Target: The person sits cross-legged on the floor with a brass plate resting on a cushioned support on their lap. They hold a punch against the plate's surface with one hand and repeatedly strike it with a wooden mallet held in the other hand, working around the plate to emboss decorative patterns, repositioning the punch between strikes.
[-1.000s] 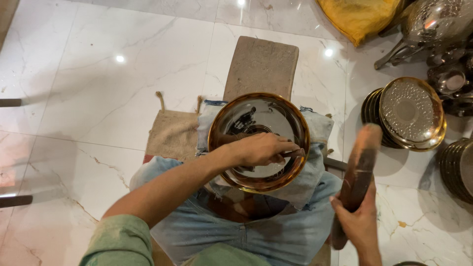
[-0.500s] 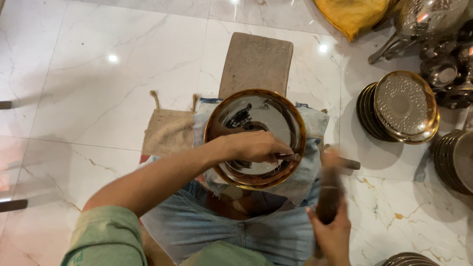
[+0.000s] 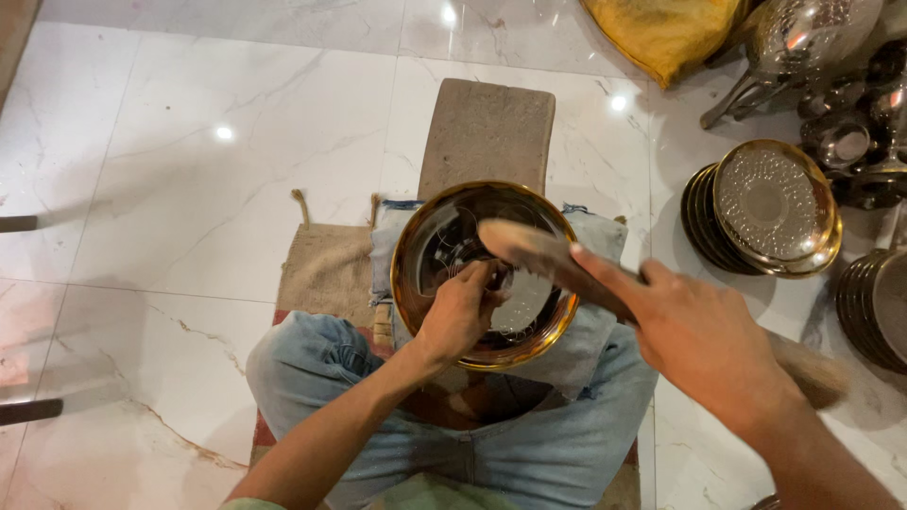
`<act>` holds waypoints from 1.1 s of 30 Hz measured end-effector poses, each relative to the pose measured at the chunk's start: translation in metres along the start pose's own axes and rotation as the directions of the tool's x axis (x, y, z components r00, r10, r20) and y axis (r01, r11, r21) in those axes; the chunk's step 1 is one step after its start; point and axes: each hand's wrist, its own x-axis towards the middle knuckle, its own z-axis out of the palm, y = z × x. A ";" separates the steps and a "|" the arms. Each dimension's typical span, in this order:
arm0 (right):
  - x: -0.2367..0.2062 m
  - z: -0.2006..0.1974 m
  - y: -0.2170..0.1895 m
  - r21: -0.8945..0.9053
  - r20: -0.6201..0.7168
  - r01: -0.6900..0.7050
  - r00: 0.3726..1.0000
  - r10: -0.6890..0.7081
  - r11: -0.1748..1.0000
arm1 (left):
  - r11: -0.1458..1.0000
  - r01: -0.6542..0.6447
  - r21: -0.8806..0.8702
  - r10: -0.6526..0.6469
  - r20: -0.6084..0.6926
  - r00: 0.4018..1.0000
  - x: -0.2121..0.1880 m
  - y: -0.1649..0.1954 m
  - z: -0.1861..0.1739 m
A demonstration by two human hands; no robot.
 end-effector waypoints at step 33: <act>-0.039 0.121 0.049 0.562 -0.229 -0.180 0.904 0.361 0.808 | 0.967 -0.248 -0.055 0.244 0.474 0.846 0.040 0.000 -0.006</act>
